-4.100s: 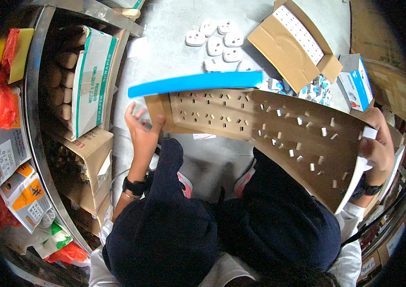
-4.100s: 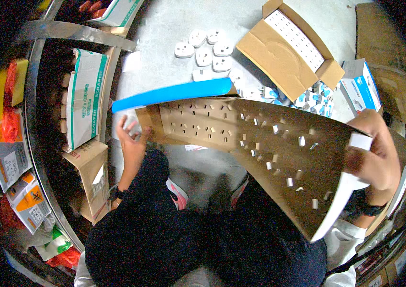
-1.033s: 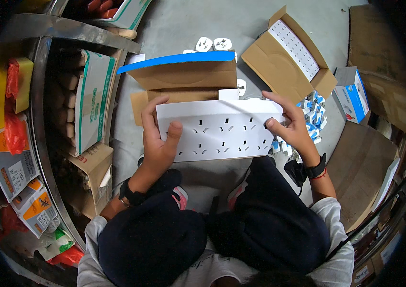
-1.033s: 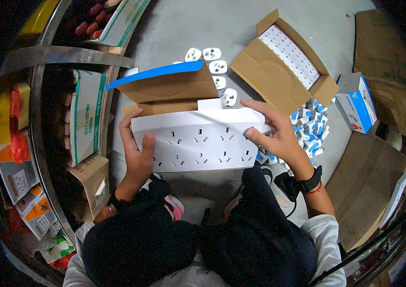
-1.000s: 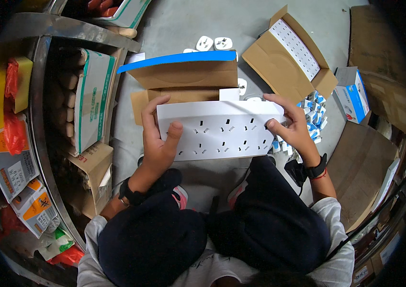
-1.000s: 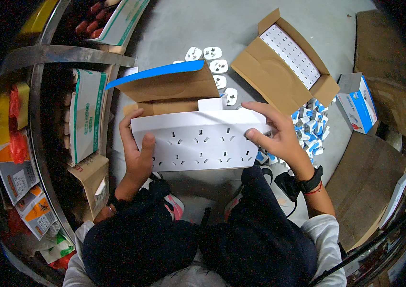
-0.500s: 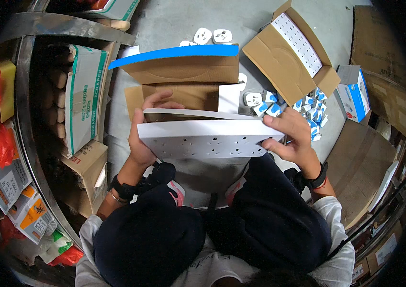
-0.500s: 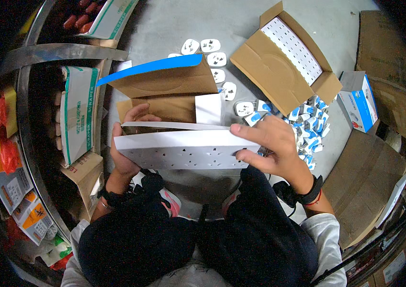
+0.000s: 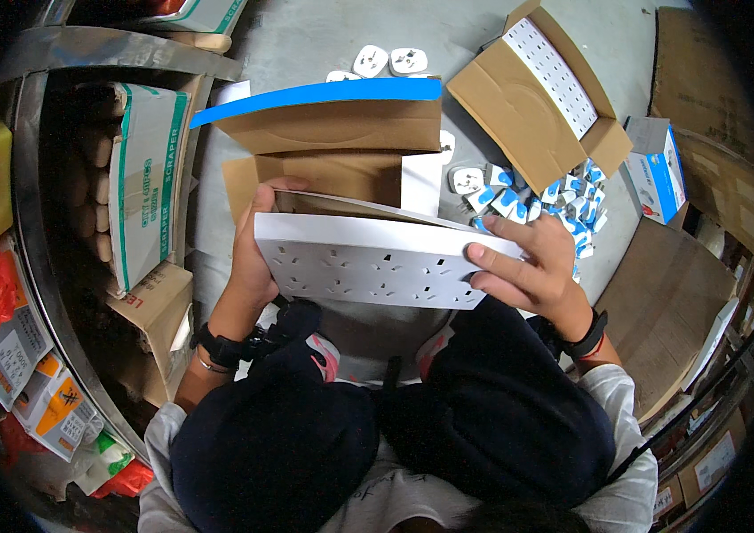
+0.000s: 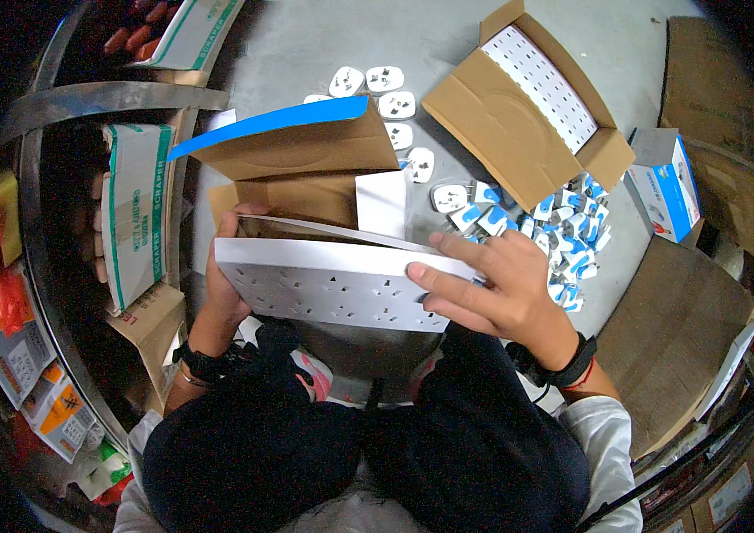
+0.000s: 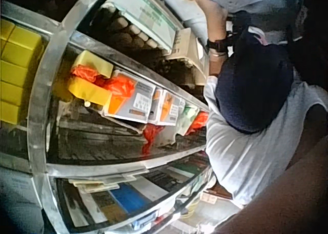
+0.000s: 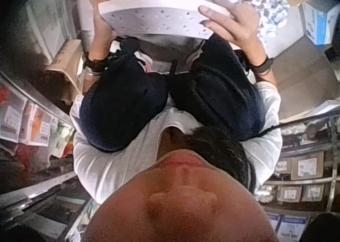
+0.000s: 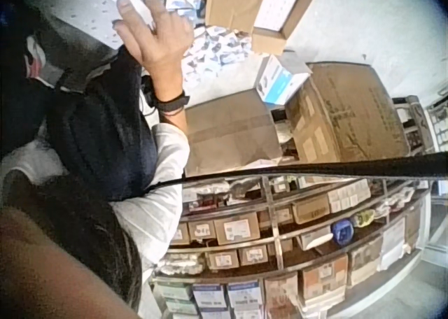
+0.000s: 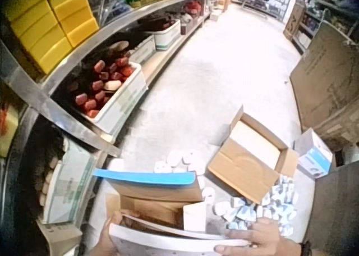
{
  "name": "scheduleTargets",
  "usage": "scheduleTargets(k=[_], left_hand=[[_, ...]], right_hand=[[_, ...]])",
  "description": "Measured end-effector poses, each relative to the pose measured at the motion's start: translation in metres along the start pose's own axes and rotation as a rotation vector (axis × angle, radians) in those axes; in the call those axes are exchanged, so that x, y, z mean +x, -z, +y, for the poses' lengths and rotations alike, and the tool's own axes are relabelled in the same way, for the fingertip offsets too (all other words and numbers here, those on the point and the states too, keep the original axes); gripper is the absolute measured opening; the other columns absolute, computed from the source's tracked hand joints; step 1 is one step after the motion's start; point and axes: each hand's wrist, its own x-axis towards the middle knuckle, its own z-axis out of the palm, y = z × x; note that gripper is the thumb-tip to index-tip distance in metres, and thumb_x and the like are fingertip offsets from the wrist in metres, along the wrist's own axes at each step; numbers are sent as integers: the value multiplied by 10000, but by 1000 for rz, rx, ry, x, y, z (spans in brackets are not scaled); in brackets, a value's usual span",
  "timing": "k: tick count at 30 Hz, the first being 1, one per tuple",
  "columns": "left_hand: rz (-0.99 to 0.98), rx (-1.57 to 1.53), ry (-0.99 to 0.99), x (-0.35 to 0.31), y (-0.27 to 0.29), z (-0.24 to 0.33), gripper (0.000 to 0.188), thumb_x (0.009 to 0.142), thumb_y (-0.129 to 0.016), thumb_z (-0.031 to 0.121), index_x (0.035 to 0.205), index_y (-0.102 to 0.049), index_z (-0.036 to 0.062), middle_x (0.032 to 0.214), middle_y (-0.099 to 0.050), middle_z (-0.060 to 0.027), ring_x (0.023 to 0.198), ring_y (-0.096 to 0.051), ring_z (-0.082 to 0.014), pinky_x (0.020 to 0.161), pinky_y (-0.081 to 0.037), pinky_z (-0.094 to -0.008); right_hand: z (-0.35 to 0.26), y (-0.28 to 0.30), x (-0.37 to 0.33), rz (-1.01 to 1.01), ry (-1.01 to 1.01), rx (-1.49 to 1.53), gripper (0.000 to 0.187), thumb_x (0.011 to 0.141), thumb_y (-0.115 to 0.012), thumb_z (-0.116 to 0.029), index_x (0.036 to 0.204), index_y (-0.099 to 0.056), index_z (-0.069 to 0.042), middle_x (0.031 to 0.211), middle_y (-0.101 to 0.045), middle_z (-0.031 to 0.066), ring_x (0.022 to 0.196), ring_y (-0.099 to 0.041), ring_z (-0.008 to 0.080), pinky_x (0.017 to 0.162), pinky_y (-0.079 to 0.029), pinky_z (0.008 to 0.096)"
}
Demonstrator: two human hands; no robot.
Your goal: The person sits on the floor and assembles white electrical adapters by inserting them into a perforated cardboard backing sheet. They handle the adapters and the backing sheet by hand, arranging the items into the designated slots.
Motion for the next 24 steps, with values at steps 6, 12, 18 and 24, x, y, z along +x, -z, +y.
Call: scheduleTargets(k=[6, 12, 18, 24], left_hand=[[77, 70, -17, -2, 5, 5, 478, 1013, -361, 467, 1134, -565, 51, 961, -639, -91, 800, -648, -159, 656, -538, -303], [166, 261, -237, -2, 2, -3, 458, 1031, -354, 428, 1069, -591, 38, 920, -625, -52, 819, -595, -111, 725, -488, -254], [208, 514, -450, -8, -3, -2, 452, 1046, -332, 388, 1035, -585, 13, 957, -611, -60, 890, -564, -124, 833, -437, -260], [176, 472, -492, -10, -3, -1, 467, 1038, -336, 415, 1094, -566, 13, 990, -596, -70, 932, -568, -135, 853, -434, -265]], right_hand=[[-5, -10, -8, 83, -54, -61, 605, 753, -777, -338, 1229, -556, -38, 1126, -676, 116, 617, -542, 146, 542, -377, 264], [-6, -26, -12, 91, -450, 197, 540, 749, -775, -189, 1220, -572, -18, 1091, -672, 163, 692, -627, 241, 571, -454, 291], [-11, -33, -18, 130, -892, 625, 504, 845, -666, -92, 1321, -500, -80, 1048, -640, 121, 844, -595, 119, 701, -455, 235], [-9, -41, -23, 315, -879, 862, 483, 879, -629, -21, 1333, -467, -56, 1146, -610, 121, 1007, -590, 163, 873, -455, 276]])
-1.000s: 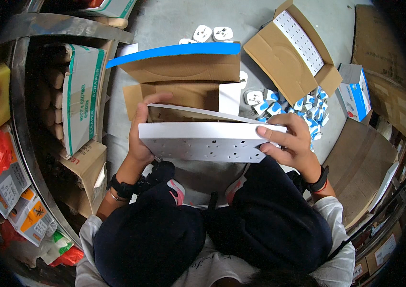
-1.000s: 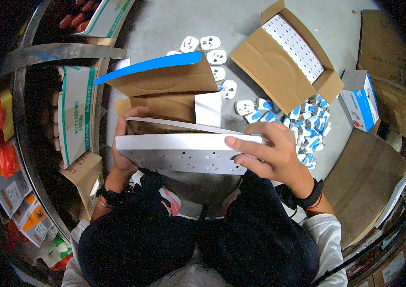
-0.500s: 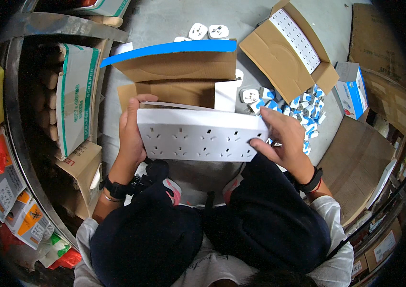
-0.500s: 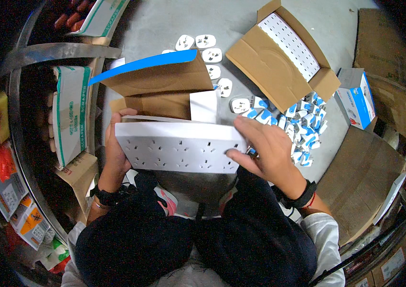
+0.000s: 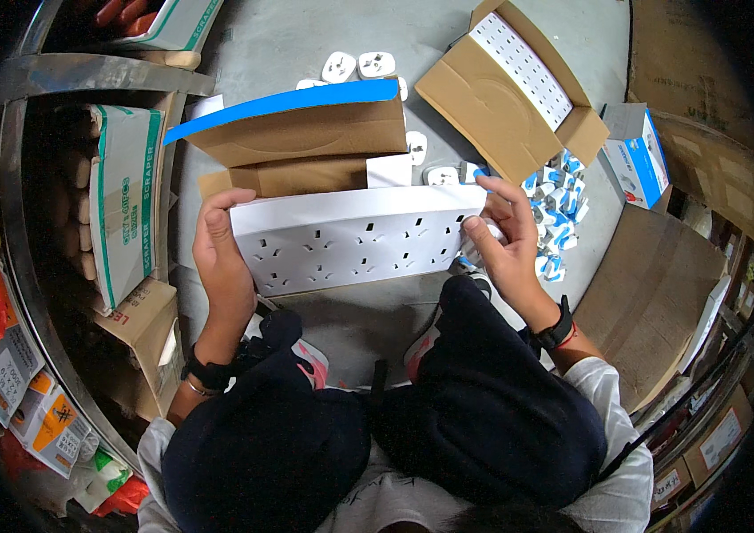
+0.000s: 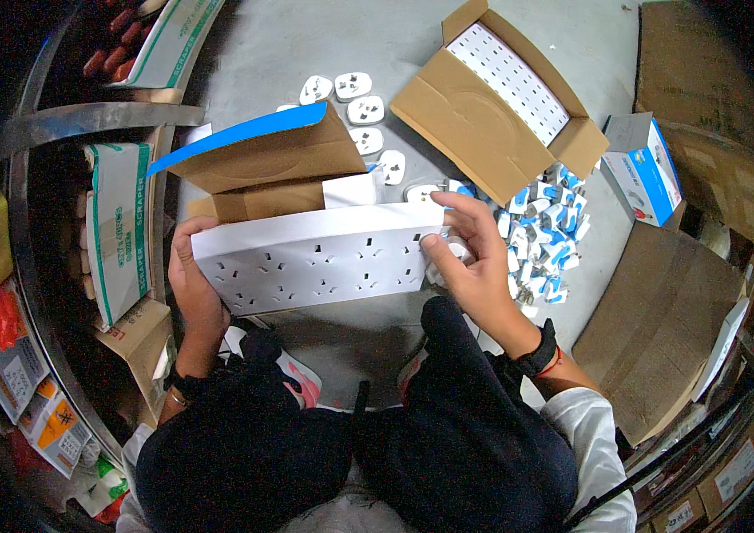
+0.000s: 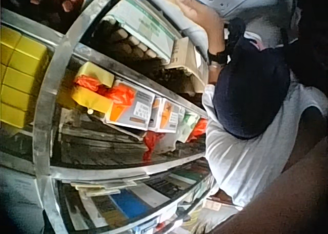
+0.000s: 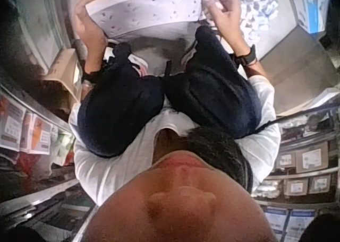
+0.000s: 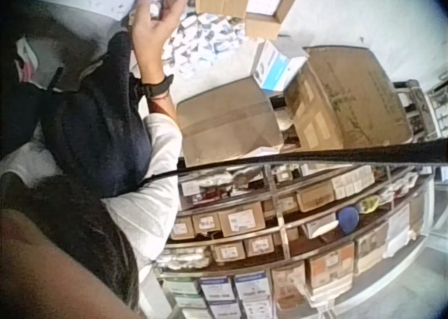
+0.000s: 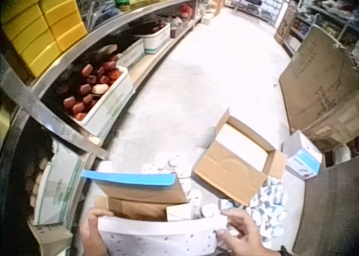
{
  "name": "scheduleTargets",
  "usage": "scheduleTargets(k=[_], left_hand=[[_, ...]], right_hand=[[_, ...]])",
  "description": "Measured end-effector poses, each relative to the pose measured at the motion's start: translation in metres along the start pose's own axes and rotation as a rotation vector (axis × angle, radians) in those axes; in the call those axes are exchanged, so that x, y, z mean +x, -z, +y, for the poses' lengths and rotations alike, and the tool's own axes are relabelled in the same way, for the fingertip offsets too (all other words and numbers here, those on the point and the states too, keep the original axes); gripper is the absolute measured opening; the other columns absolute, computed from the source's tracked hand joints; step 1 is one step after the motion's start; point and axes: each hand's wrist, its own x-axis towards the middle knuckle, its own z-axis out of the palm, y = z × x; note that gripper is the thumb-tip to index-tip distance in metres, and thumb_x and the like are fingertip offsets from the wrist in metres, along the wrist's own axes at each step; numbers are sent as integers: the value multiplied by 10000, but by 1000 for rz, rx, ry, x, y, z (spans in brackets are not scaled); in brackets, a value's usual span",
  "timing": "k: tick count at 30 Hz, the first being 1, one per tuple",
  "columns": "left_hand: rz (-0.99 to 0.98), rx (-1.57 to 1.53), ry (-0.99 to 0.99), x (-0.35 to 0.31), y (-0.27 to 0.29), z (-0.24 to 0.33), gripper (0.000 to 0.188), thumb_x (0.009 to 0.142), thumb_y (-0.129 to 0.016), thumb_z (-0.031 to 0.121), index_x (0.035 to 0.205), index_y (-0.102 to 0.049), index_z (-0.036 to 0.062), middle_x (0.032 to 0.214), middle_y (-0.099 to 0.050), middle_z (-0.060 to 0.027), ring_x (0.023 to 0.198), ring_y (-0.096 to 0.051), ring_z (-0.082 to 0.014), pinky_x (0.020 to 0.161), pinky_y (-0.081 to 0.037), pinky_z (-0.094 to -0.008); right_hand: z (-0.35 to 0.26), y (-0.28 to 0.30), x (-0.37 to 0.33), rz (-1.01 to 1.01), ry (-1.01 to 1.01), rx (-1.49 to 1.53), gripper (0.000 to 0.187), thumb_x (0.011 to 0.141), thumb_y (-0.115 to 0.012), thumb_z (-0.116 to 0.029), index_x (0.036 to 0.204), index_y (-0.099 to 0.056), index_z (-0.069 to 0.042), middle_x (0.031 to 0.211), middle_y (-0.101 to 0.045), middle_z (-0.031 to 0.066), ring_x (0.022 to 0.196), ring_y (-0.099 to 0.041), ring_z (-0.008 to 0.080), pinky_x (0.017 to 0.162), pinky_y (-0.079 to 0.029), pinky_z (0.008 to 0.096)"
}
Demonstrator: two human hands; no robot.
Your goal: The person sits on the floor and assembles white electrical adapters by inserting them into a perforated cardboard backing sheet. They handle the adapters and the backing sheet by hand, arranging the items into the designated slots.
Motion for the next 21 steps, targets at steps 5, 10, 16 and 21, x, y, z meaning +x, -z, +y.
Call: scheduleTargets(k=[5, 10, 16, 21], left_hand=[[-138, -219, 236, 5, 3, 1, 507, 1004, -399, 481, 1175, -538, 24, 1059, -579, -77, 958, -573, -138, 846, -456, -267], [-162, -255, 293, 11, 5, 2, 494, 1006, -403, 466, 1174, -552, 26, 1037, -610, -77, 908, -596, -132, 799, -496, -269], [-115, -196, 249, 20, 13, -8, 448, 1022, -392, 424, 1127, -571, 28, 980, -623, -72, 883, -598, -129, 781, -497, -269], [-183, -258, 51, 20, 14, -5, 498, 1029, -327, 451, 1169, -528, 18, 1053, -613, -110, 975, -582, -154, 874, -465, -282]], right_hand=[[-4, 7, 0, -18, 186, -126, 441, 849, -669, -11, 1270, -537, -23, 1181, -612, 127, 1041, -591, 174, 885, -464, 296], [-13, 11, 2, -121, 359, -240, 394, 781, -728, -18, 1159, -618, 3, 1047, -675, 142, 910, -648, 231, 766, -503, 313], [-22, 6, 2, -204, 519, -331, 361, 750, -743, -42, 1092, -626, -20, 971, -684, 154, 797, -655, 300, 687, -505, 360], [-18, 2, -1, -168, 404, -163, 307, 787, -702, 3, 1069, -584, -18, 1027, -638, 162, 900, -629, 259, 773, -489, 341]])
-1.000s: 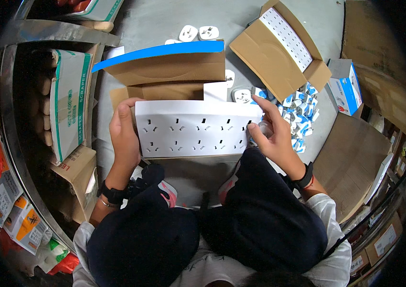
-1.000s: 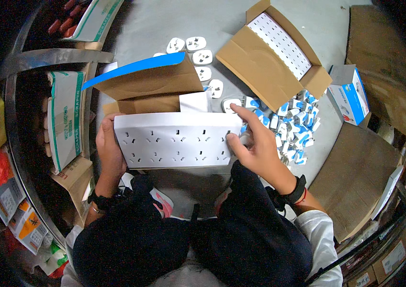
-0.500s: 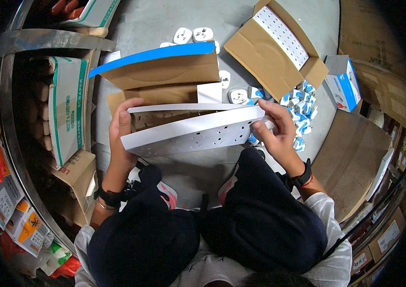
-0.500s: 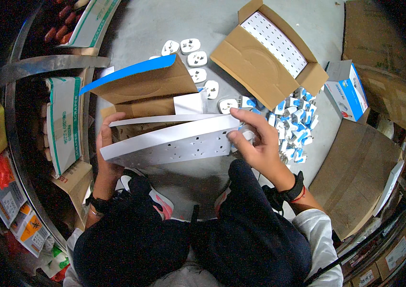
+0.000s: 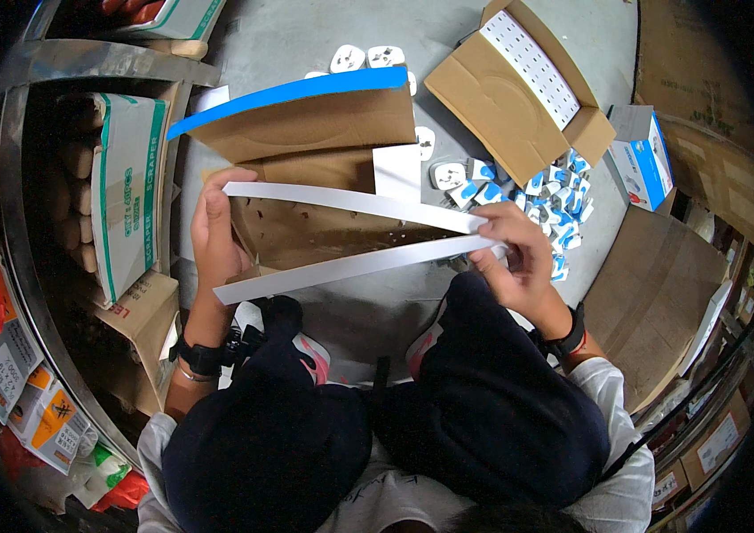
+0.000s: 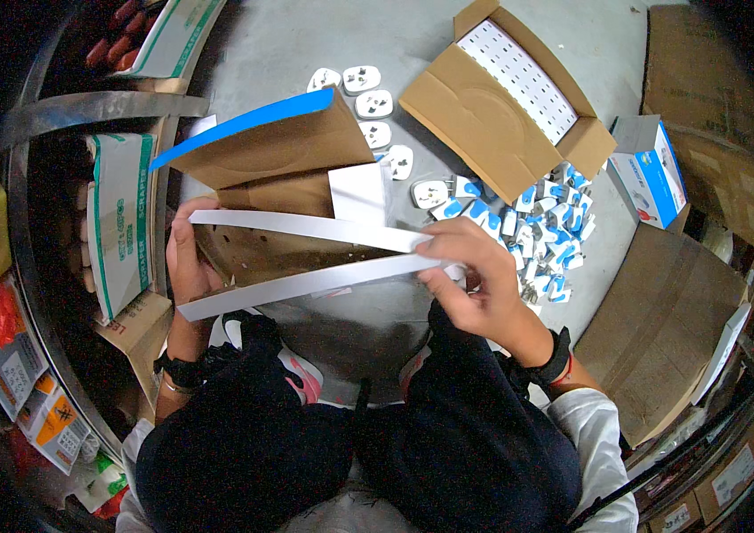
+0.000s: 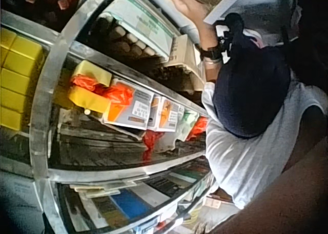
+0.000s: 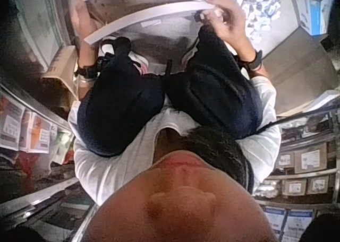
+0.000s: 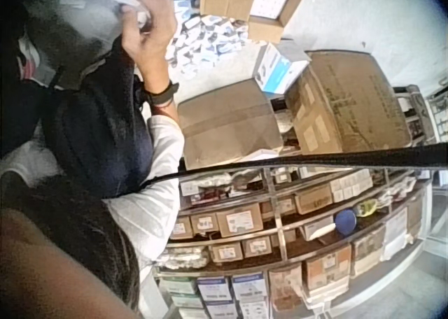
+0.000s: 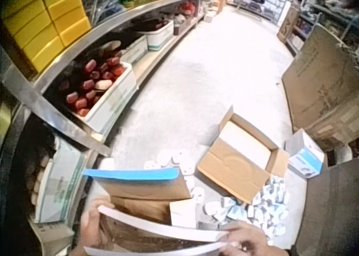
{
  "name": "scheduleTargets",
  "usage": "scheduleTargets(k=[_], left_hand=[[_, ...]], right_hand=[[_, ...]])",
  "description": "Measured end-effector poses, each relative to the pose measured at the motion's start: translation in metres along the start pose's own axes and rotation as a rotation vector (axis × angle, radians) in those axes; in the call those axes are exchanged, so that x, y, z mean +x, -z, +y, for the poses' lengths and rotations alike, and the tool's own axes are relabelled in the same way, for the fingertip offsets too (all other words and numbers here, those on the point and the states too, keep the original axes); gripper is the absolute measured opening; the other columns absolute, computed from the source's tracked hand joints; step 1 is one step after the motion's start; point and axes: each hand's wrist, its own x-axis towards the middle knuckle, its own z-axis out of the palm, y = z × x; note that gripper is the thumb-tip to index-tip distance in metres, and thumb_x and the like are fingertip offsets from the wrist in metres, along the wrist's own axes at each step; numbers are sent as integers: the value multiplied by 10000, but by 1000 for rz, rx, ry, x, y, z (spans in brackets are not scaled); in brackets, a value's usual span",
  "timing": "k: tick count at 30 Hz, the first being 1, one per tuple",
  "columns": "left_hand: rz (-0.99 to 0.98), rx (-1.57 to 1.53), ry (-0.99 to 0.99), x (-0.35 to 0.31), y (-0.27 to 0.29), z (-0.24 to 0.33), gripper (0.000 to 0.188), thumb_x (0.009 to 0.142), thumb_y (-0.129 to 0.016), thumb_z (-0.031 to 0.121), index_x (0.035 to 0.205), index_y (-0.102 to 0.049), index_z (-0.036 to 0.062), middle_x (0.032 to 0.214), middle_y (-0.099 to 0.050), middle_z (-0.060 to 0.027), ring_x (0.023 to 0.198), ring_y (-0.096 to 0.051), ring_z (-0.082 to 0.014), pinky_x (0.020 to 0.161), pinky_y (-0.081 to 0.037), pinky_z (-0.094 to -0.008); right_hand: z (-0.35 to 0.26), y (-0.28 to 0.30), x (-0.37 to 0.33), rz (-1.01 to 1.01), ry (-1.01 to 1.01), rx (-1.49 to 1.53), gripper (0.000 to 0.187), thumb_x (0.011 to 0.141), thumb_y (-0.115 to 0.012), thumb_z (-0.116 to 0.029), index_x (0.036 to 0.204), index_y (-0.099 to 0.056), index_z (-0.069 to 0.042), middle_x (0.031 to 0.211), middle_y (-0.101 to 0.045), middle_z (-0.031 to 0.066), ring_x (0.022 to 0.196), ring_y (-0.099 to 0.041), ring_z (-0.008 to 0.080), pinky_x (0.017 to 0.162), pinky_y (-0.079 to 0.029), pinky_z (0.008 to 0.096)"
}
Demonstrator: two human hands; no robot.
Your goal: The person sits on the floor and assembles white electrical adapters by inserting them into a perforated cardboard backing sheet. They handle the adapters and the backing sheet by hand, arranging the items into the designated slots.
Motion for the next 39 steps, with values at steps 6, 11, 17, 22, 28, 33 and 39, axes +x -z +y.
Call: scheduleTargets(k=[6, 11, 17, 22, 28, 33, 39], left_hand=[[-231, 122, -174, -15, -20, 23, 865, 871, -279, 756, 1317, -373, 20, 1204, -574, -205, 1112, -561, -248, 953, -443, -373], [-143, 479, -249, -19, -28, 26, 667, 869, -664, 444, 1305, -405, 10, 1181, -577, -172, 1083, -553, -202, 918, -452, -335], [-8, 470, -209, -15, -21, 23, 598, 872, -693, 384, 1271, -462, 4, 1123, -567, -102, 1025, -554, -168, 891, -448, -298], [-102, 259, -103, -19, -24, 27, 806, 835, -694, 500, 1373, -371, -6, 1251, -508, -121, 1165, -476, -184, 999, -369, -316], [-172, 471, -57, -27, -25, 24, 565, 891, -663, 380, 1236, -455, -15, 1038, -638, -162, 948, -630, -214, 831, -483, -329], [-241, 761, -499, -30, -22, 29, 444, 848, -705, 233, 1158, -497, -5, 958, -658, -187, 840, -674, -329, 722, -533, -376], [-415, 711, -824, -22, -23, 44, 364, 818, -705, 158, 1079, -506, 1, 959, -681, -239, 836, -702, -343, 698, -580, -393]], right_hand=[[5, -2, -5, 201, -361, 90, 365, 892, -623, -35, 1216, -454, -34, 1152, -566, 102, 1015, -564, 155, 879, -447, 292], [2, 2, 3, 171, -396, 169, 438, 882, -638, -45, 1271, -439, -31, 1149, -582, 112, 995, -575, 136, 852, -452, 265], [3, 15, 11, -97, -686, 404, 478, 917, -617, -122, 1345, -435, -9, 1098, -644, 74, 966, -581, 86, 844, -448, 234], [12, 15, 5, -83, -840, 356, 406, 947, -582, -160, 1298, -485, 21, 1125, -648, 80, 978, -589, 87, 821, -465, 238], [20, 15, -3, 29, -709, 240, 370, 941, -591, -156, 1269, -500, -12, 1052, -654, 67, 922, -591, 88, 832, -457, 242], [31, 17, 7, 153, -741, 157, 270, 930, -559, -110, 1181, -533, -15, 929, -655, 50, 591, -522, 45, 496, -397, 194], [12, 31, 19, 160, -839, 545, 275, 981, -477, -200, 1183, -528, -20, 846, -615, 69, 746, -607, 134, 648, -480, 256]])
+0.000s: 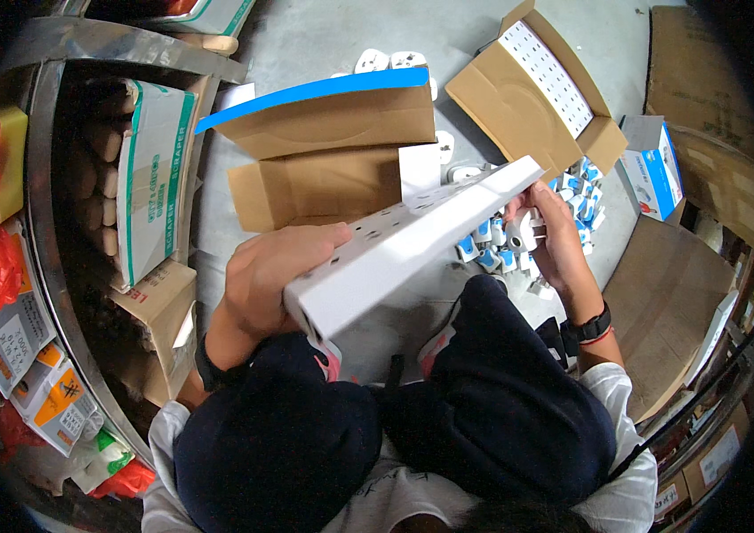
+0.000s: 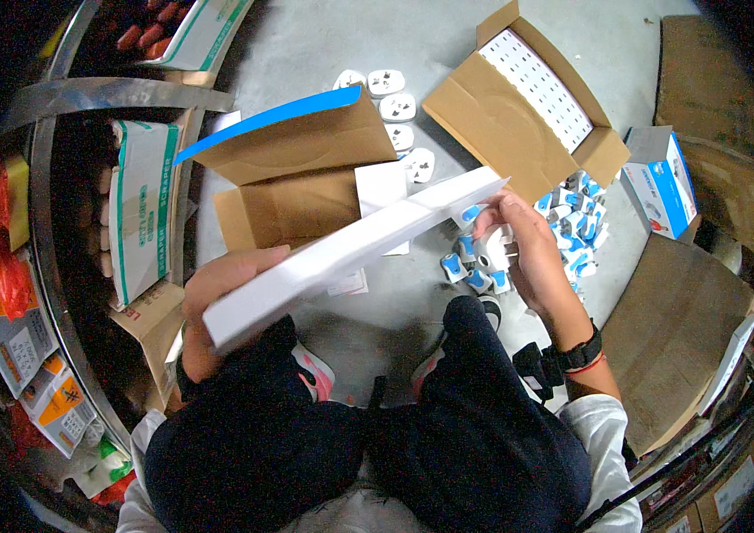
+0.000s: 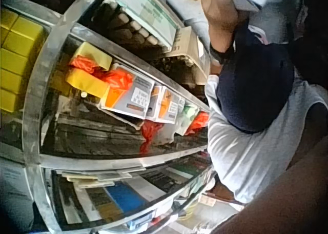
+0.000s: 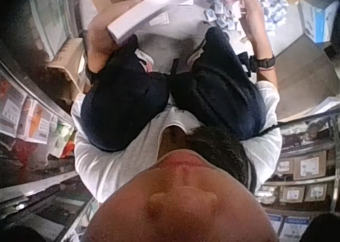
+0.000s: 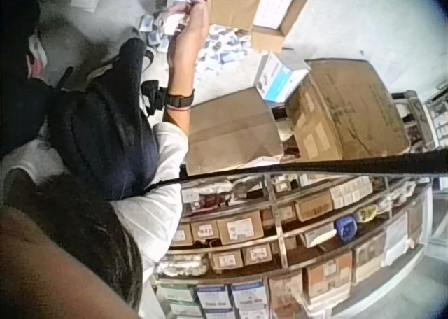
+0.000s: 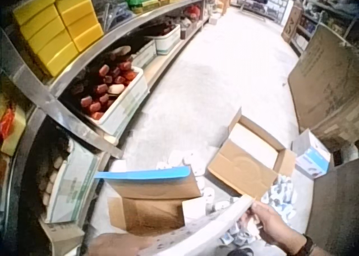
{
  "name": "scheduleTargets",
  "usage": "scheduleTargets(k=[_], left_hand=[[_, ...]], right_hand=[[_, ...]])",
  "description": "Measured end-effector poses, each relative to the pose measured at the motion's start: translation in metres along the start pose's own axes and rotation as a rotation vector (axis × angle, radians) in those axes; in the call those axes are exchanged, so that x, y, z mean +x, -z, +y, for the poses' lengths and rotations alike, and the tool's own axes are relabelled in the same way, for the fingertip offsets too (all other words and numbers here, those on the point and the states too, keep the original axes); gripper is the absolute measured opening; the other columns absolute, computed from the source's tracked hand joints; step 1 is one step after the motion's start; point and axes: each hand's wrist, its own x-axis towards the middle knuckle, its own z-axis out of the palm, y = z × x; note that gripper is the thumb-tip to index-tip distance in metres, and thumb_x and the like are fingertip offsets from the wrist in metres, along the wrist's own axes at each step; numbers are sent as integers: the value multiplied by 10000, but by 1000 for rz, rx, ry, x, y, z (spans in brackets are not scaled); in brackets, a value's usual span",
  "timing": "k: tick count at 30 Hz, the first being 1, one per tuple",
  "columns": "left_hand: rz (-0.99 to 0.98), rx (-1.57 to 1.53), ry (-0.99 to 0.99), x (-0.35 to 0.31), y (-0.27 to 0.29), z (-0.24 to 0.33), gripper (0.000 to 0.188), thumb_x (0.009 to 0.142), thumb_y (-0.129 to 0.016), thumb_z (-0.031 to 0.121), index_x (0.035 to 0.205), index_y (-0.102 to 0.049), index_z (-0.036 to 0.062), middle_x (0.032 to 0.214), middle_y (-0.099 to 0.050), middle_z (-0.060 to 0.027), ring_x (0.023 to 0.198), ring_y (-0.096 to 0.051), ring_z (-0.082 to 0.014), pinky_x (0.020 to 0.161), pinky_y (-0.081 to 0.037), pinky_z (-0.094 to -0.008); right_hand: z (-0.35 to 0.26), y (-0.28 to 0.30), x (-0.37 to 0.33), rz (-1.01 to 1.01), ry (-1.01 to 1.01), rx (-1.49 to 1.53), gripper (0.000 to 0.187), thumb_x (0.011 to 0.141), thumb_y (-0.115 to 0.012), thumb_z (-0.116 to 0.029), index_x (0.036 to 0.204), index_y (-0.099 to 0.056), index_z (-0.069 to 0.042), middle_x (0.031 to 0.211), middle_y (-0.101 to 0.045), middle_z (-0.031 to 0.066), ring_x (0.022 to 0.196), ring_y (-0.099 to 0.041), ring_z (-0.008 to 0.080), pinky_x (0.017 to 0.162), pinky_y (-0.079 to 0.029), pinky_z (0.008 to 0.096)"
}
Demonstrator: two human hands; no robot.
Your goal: The person sits on the floor and assembles white electrical adapters by inserting them into a perforated cardboard backing sheet. They handle the adapters and the backing sheet by hand, arranging the items into the designated slots.
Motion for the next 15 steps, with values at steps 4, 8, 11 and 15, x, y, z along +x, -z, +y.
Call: scheduleTargets(k=[4, 8, 11, 15], left_hand=[[132, -52, -175, 11, -3, -1, 240, 828, -643, 110, 1016, -505, 52, 1001, -671, -200, 827, -694, -334, 685, -581, -409], [64, 146, -171, 8, -1, 1, 269, 801, -658, 138, 1032, -522, 110, 1091, -662, -105, 968, -634, -297, 808, -518, -435], [4, 244, -175, 2, -1, -5, 338, 791, -682, 178, 1088, -526, 138, 1173, -631, -63, 1074, -566, -274, 916, -435, -462], [32, 136, -29, -3, -10, -8, 450, 761, -730, 223, 1136, -503, 121, 1156, -625, -111, 1018, -597, -271, 912, -436, -464]], right_hand=[[-14, -15, -10, 70, 132, -144, 469, 975, -525, -287, 1346, -397, -31, 898, -602, 80, 776, -633, 176, 708, -522, 309], [-25, -19, -12, -131, 325, -141, 611, 922, -603, -386, 1384, -354, -74, 884, -612, 82, 724, -642, 172, 644, -529, 301], [-23, -16, -10, -175, 274, -86, 608, 915, -611, -408, 1375, -366, -96, 871, -618, 86, 718, -647, 168, 632, -527, 288], [-10, -15, -6, -154, 285, -66, 529, 932, -599, -372, 1337, -395, -100, 871, -619, 83, 735, -647, 157, 649, -524, 276]])
